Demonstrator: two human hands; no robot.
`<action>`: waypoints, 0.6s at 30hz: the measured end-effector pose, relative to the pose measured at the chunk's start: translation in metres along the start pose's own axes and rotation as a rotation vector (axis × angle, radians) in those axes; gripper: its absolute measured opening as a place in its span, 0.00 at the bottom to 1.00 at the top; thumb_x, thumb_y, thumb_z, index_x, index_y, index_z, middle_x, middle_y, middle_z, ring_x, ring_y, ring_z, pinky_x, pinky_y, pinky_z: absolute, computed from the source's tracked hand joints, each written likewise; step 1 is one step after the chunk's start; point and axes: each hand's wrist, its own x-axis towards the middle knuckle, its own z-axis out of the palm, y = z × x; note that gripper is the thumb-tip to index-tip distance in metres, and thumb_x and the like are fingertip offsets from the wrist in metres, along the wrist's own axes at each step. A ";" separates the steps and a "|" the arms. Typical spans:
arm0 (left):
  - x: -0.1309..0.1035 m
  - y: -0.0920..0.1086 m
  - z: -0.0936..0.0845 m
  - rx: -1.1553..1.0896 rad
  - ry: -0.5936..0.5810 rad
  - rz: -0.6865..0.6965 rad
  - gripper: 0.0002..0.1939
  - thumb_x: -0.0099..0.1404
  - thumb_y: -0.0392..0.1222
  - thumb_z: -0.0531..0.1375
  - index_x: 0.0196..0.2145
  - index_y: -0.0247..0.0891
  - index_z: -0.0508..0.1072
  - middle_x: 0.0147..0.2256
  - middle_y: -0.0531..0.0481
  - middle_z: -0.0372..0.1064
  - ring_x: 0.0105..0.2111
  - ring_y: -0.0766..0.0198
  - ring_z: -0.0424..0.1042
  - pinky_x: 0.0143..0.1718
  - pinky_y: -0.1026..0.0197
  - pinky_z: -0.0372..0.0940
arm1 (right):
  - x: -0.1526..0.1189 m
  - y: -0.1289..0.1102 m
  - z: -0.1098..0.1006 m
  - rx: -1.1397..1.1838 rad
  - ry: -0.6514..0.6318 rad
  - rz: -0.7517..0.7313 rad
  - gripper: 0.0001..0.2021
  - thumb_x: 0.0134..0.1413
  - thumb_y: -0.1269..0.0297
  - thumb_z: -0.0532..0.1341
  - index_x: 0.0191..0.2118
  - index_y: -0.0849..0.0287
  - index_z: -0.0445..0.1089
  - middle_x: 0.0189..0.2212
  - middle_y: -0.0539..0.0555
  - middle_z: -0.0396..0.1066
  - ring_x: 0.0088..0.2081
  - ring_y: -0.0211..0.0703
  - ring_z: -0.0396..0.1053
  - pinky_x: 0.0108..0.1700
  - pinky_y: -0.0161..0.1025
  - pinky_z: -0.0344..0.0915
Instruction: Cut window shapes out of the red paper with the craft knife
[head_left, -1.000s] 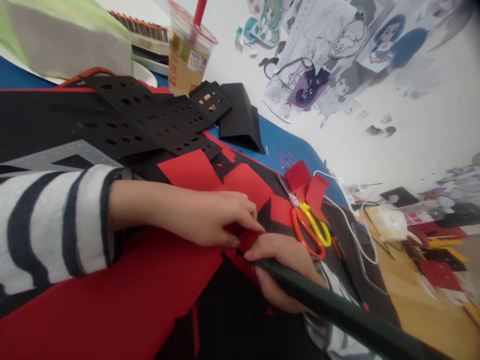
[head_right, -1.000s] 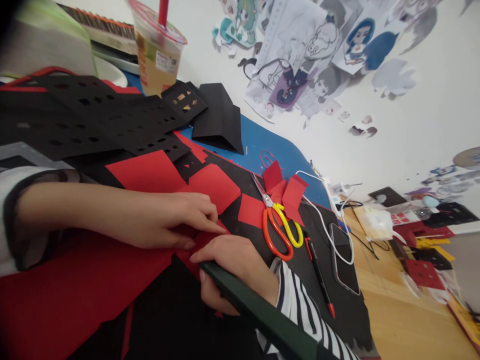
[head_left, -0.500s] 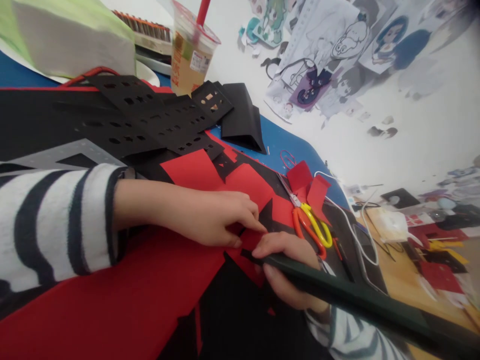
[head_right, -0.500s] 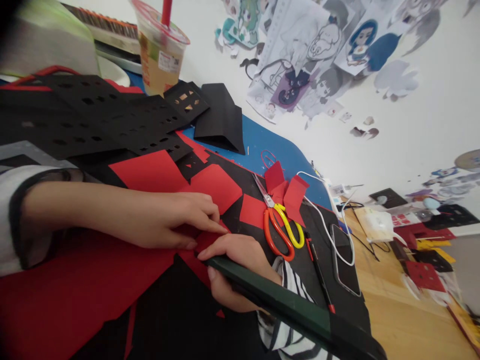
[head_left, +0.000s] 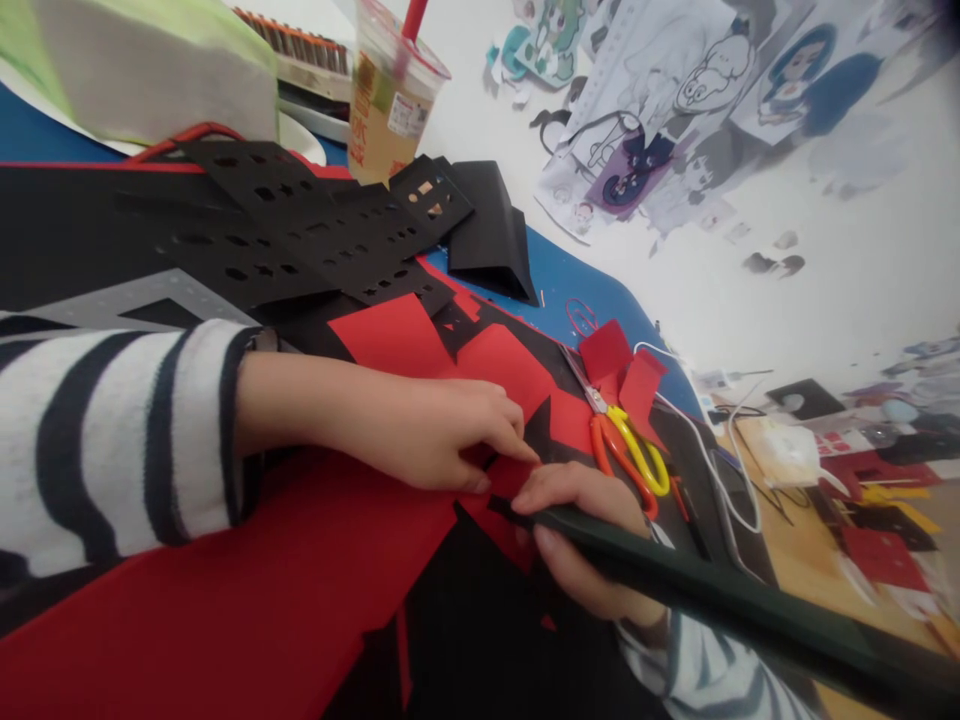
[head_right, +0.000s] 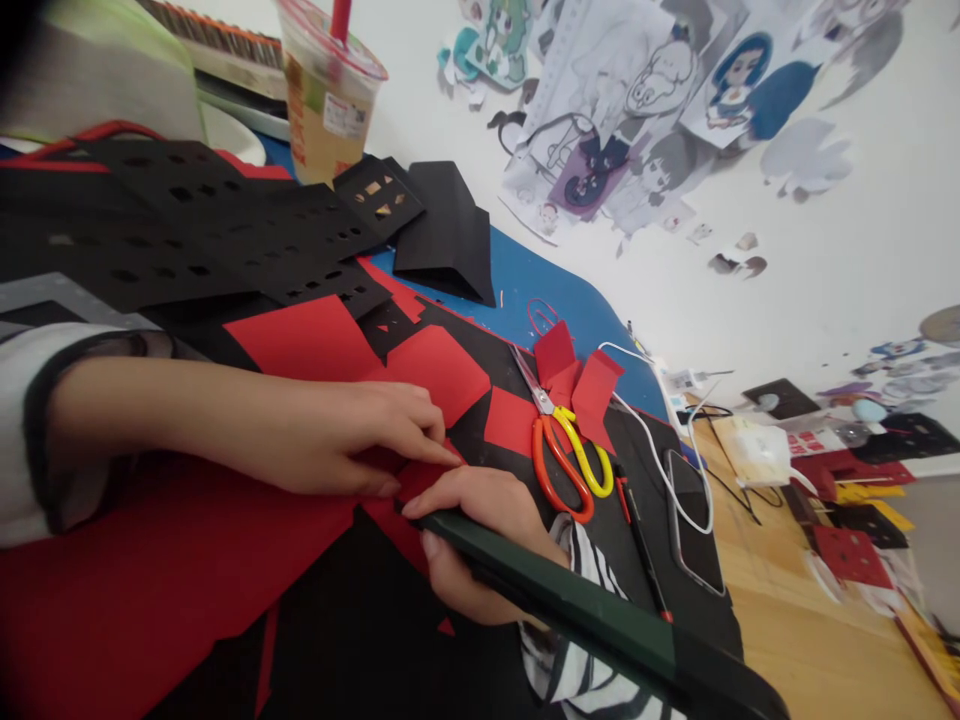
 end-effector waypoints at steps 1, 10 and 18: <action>0.000 0.000 0.000 0.003 -0.002 -0.002 0.21 0.58 0.26 0.59 0.49 0.37 0.72 0.39 0.47 0.70 0.41 0.61 0.67 0.43 0.64 0.61 | 0.000 0.000 0.000 -0.004 0.002 -0.004 0.12 0.45 0.78 0.53 0.35 0.56 0.67 0.23 0.49 0.72 0.23 0.37 0.71 0.26 0.33 0.69; 0.000 -0.001 0.001 0.010 0.008 -0.016 0.23 0.59 0.28 0.60 0.51 0.40 0.71 0.40 0.47 0.70 0.42 0.60 0.66 0.43 0.64 0.61 | -0.001 0.003 0.003 -0.105 -0.060 -0.108 0.14 0.45 0.78 0.53 0.37 0.54 0.66 0.22 0.48 0.72 0.25 0.39 0.73 0.33 0.34 0.72; -0.002 0.000 0.000 -0.008 0.048 0.001 0.23 0.58 0.27 0.59 0.51 0.41 0.71 0.39 0.46 0.70 0.41 0.60 0.66 0.43 0.63 0.61 | -0.001 0.003 0.007 -0.114 0.003 -0.096 0.14 0.45 0.78 0.53 0.36 0.54 0.66 0.25 0.49 0.74 0.27 0.39 0.74 0.34 0.34 0.71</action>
